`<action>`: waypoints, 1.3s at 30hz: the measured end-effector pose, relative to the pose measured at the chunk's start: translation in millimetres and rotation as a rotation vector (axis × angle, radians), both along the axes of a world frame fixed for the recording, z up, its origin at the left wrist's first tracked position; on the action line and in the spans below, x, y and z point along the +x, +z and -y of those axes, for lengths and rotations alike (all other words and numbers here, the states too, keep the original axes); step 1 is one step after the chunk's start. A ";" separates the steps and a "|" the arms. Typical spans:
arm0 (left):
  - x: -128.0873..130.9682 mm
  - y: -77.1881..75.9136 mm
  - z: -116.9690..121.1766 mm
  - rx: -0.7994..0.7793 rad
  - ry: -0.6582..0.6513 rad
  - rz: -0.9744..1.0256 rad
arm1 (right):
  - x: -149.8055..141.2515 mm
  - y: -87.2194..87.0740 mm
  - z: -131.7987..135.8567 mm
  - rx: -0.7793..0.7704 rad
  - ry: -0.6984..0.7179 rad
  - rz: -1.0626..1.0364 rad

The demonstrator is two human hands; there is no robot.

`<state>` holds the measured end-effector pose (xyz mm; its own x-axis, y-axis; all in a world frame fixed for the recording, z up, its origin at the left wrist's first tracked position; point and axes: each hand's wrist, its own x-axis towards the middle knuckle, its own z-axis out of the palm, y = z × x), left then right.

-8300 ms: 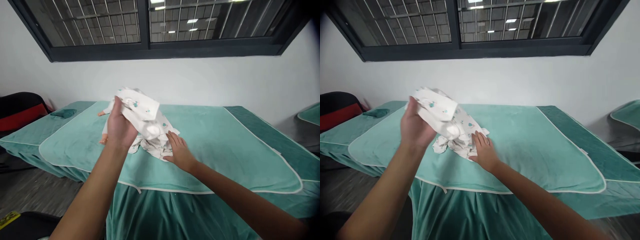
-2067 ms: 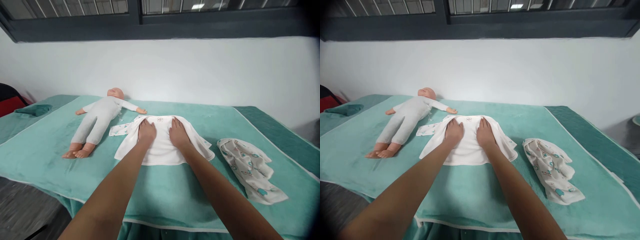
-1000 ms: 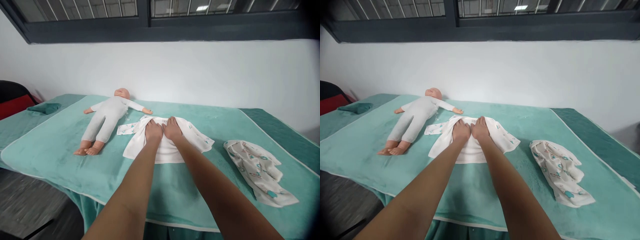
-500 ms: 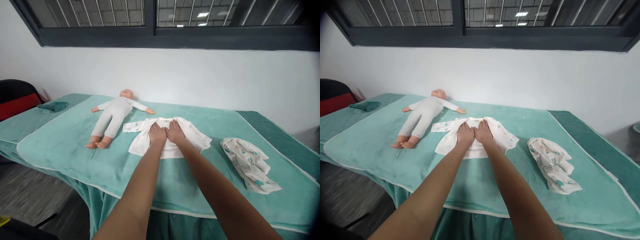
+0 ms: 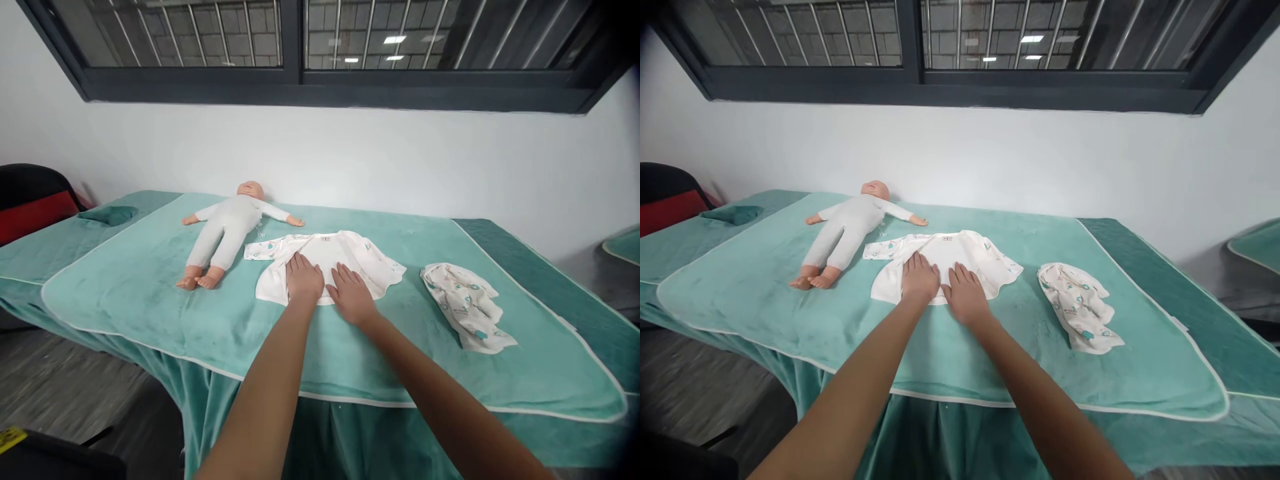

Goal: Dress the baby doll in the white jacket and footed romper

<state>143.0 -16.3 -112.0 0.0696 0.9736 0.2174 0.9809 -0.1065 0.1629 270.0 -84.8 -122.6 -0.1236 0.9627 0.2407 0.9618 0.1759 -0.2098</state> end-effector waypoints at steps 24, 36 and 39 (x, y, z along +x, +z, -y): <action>-7.7 -1.5 7.3 0.131 -0.008 -0.008 | 81.1 18.0 64.3 0.205 0.160 0.051; -7.6 -4.6 4.6 0.153 -0.013 -0.012 | 152.8 17.1 -3.3 0.023 -0.627 -0.482; -7.4 -5.4 3.9 0.152 -0.011 -0.007 | 158.3 14.4 -2.9 0.063 -0.695 -0.566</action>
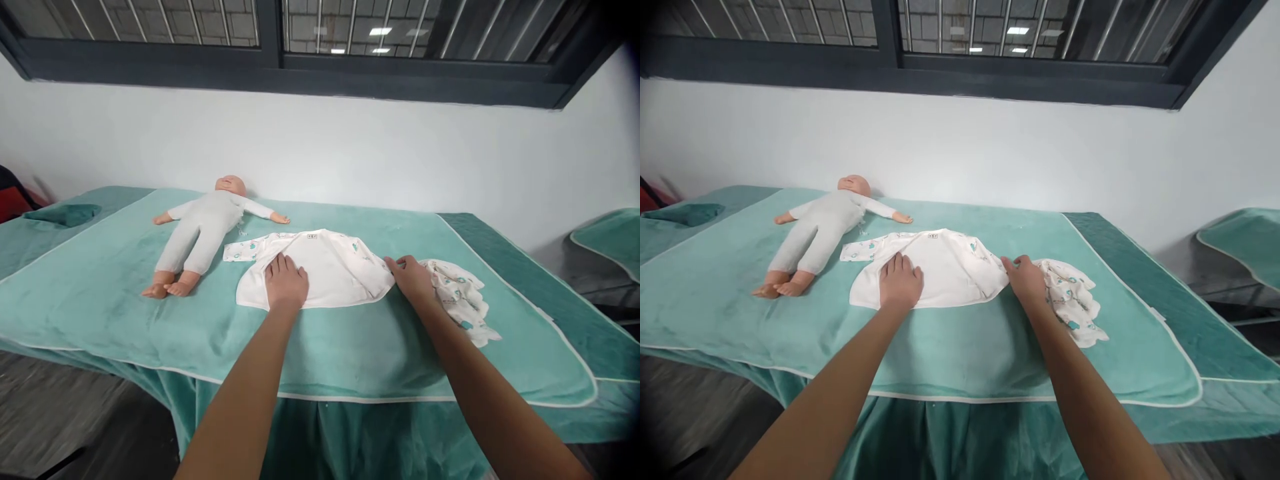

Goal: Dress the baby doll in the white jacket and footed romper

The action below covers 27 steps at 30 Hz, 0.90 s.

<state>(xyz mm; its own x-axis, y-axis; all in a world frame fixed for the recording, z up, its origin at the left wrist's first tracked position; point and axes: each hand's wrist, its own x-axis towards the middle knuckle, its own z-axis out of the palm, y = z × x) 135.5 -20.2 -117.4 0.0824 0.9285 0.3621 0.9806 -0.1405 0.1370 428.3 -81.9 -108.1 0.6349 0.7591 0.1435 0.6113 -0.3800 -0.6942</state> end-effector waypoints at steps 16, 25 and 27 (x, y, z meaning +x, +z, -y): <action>-0.1 -0.6 -1.9 -0.004 -0.009 0.001 | 10.8 -8.9 -27.0 0.687 0.086 -0.694; 0.3 1.1 -0.6 -0.008 -0.006 -0.007 | 10.2 -7.3 -36.2 0.436 0.201 -0.329; 0.2 1.0 -0.6 -0.006 -0.008 -0.006 | 18.6 -5.4 -43.8 0.461 0.186 -0.357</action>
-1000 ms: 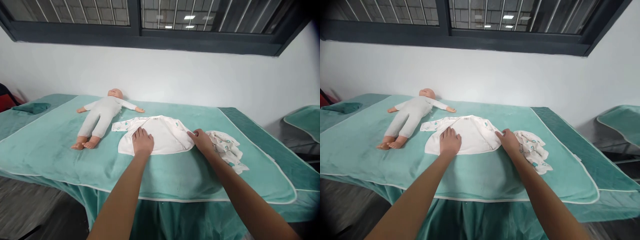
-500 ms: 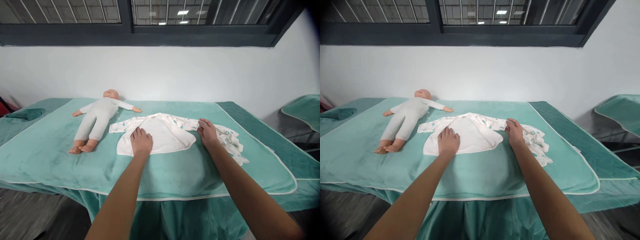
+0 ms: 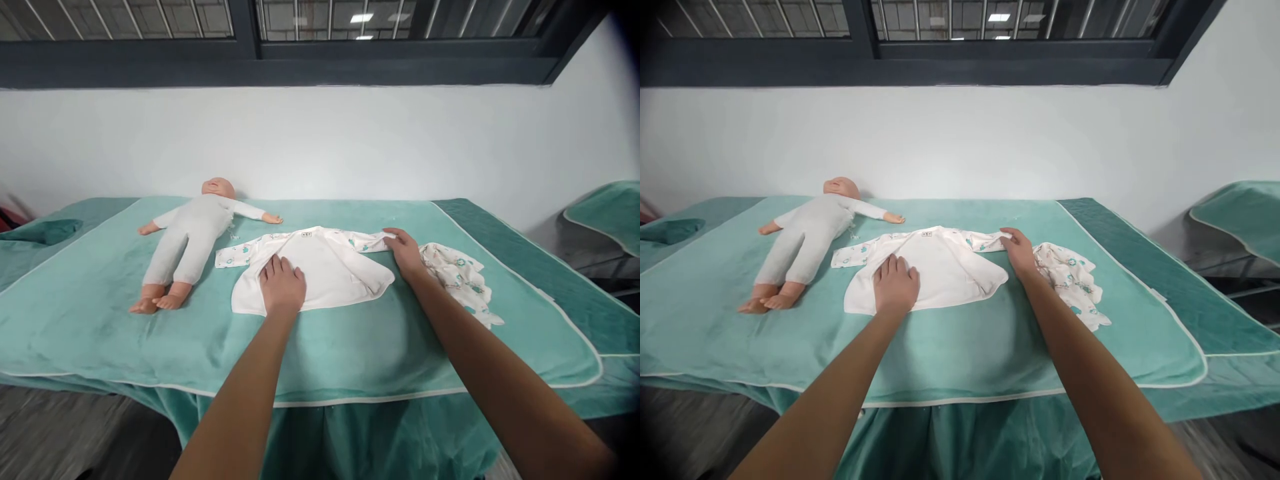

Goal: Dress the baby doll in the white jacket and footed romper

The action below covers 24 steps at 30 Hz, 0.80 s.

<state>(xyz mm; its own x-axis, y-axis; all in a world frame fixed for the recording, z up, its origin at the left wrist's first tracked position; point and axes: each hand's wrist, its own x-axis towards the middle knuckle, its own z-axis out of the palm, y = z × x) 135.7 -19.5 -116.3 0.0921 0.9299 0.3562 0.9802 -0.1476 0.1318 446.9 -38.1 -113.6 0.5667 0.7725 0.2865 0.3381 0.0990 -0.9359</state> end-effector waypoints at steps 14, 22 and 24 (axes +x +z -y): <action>-0.5 -4.0 -0.6 0.038 -0.001 -0.009 | 39.5 -13.0 -53.3 0.207 -0.155 -0.149; -1.0 -5.9 -2.5 0.056 -0.020 0.004 | 11.6 -8.6 -44.4 0.125 -0.275 0.260; -1.3 -6.4 -2.6 0.067 -0.027 0.000 | -4.9 -5.5 -38.7 0.053 -0.112 0.570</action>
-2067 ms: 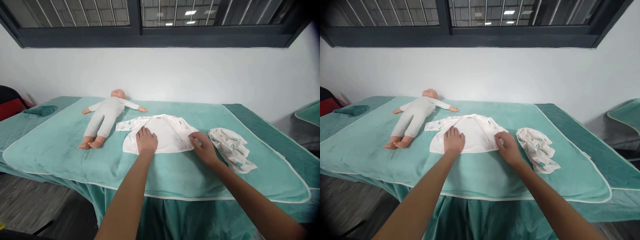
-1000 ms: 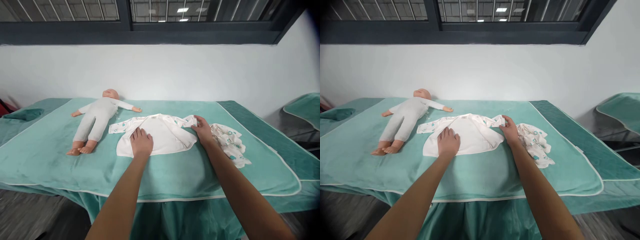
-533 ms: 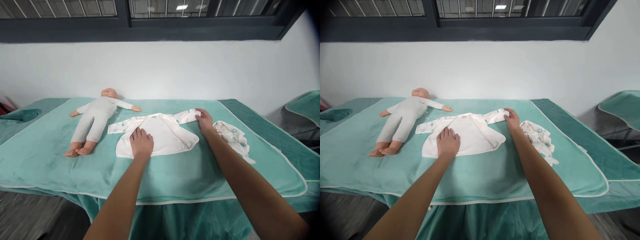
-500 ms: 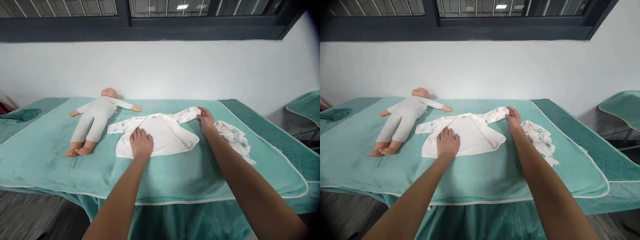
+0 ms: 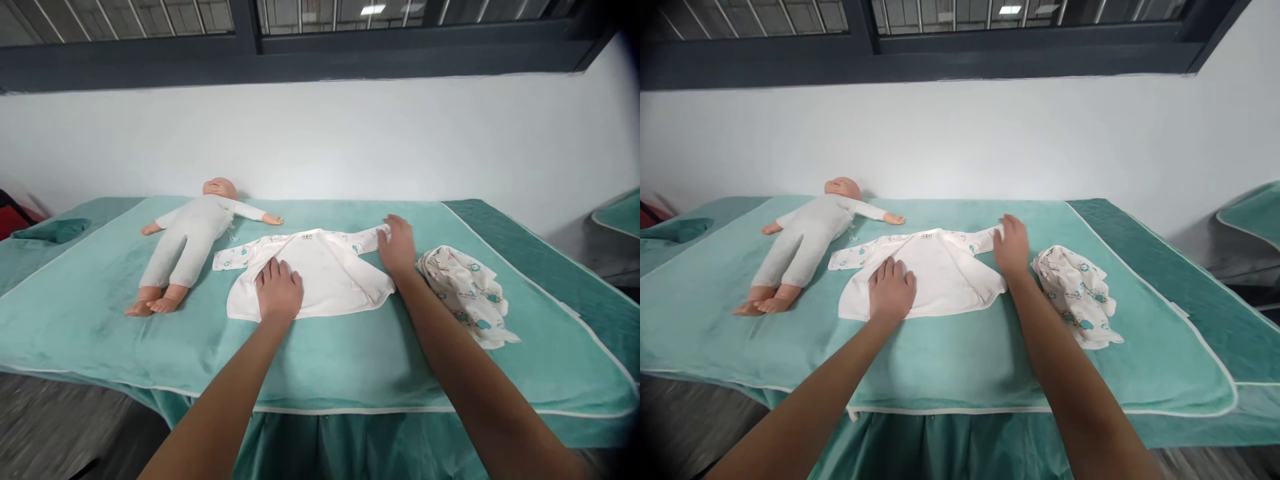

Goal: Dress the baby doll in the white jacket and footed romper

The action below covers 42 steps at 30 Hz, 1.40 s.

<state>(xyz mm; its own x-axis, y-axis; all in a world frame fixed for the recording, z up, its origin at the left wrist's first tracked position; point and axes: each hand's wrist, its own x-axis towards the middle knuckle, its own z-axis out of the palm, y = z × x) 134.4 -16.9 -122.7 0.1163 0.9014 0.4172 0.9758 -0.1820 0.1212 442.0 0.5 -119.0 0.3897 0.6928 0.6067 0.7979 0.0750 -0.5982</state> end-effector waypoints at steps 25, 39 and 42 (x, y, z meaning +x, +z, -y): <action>-2.3 1.5 -0.3 0.031 -0.015 0.010 | 41.3 -5.6 -23.8 -0.218 -0.230 -0.242; -3.6 1.7 2.6 0.018 0.000 0.029 | 10.6 5.3 -6.4 -0.074 -0.222 0.054; -3.4 -0.5 3.6 0.036 -0.004 0.048 | -31.3 17.2 -2.9 0.012 0.030 0.102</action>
